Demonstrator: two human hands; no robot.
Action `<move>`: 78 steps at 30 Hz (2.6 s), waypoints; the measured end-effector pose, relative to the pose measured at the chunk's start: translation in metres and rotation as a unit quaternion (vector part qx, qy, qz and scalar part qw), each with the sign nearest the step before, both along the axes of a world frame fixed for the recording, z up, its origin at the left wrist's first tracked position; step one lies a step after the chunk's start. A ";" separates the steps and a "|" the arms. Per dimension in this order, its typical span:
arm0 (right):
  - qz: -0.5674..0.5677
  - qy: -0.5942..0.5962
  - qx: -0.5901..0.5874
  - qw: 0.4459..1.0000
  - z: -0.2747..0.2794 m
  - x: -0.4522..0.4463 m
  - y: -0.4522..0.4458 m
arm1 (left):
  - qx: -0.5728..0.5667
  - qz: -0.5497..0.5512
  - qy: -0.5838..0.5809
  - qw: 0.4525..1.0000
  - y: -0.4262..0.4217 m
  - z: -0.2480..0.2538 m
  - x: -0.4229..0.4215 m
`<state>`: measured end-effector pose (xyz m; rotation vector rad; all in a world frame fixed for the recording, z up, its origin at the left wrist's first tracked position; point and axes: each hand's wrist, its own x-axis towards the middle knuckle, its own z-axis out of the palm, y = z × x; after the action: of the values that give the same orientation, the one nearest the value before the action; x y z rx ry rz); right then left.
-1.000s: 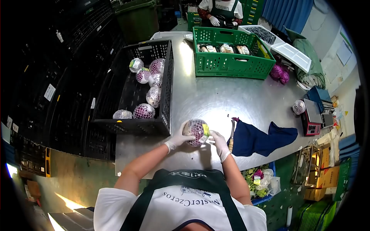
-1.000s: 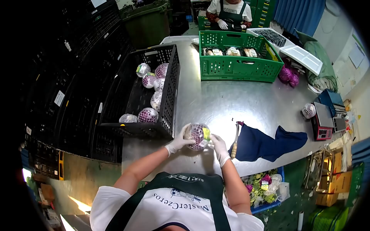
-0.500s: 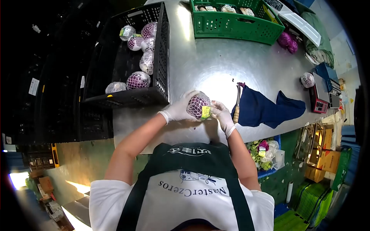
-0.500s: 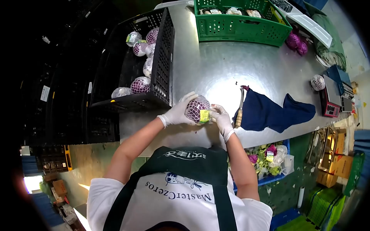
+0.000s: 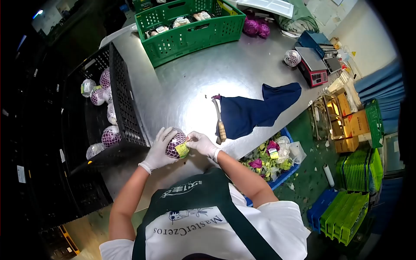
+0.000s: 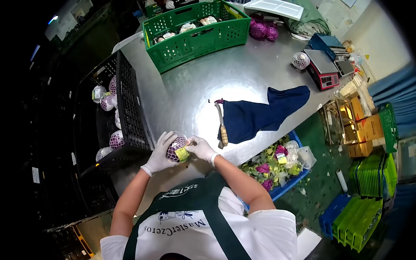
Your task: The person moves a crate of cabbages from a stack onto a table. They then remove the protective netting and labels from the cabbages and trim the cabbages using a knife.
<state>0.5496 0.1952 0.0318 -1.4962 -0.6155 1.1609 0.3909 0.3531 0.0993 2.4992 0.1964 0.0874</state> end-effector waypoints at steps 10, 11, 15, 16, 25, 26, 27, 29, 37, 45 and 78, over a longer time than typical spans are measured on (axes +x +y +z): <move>-0.022 -0.239 0.028 0.970 0.021 -0.001 0.004 | 0.143 -0.021 -0.006 0.990 -0.007 0.008 0.010; -0.025 -0.239 0.025 0.970 0.022 -0.001 0.005 | 0.133 -0.007 -0.006 0.991 -0.006 0.005 0.011; 0.027 -0.128 0.032 0.991 0.014 0.008 0.011 | 0.092 0.019 0.012 0.995 0.002 0.009 0.016; 0.040 -0.026 0.015 0.999 0.024 0.010 0.011 | 0.077 0.018 0.021 0.997 0.007 0.011 0.018; 0.198 0.095 0.060 0.974 0.086 -0.001 -0.009 | -0.114 0.106 0.064 0.986 0.038 0.009 0.018; 0.251 0.062 0.088 0.962 0.100 -0.006 -0.018 | -0.202 0.149 0.059 0.966 0.049 -0.008 0.018; 0.302 0.027 0.115 0.946 0.114 -0.011 -0.028 | -0.288 0.190 0.051 0.937 0.058 -0.025 0.017; 0.342 -0.020 0.114 0.932 0.136 -0.015 -0.040 | -0.314 0.215 0.056 0.923 0.058 -0.021 0.020; -0.022 -0.152 -0.057 0.986 0.120 0.148 -0.061 | -0.321 0.160 0.011 0.933 0.057 -0.038 0.028; -0.178 -0.648 -0.082 0.736 0.158 0.168 -0.034 | -0.142 0.207 0.089 0.964 0.038 -0.001 0.033; 0.052 -0.212 0.043 0.975 0.042 -0.001 0.047 | -0.135 0.239 0.091 0.957 0.050 -0.026 0.039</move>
<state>0.5488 0.2421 0.0737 -1.6655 -1.0308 0.8811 0.4300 0.4031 0.0735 2.1378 0.8324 0.0248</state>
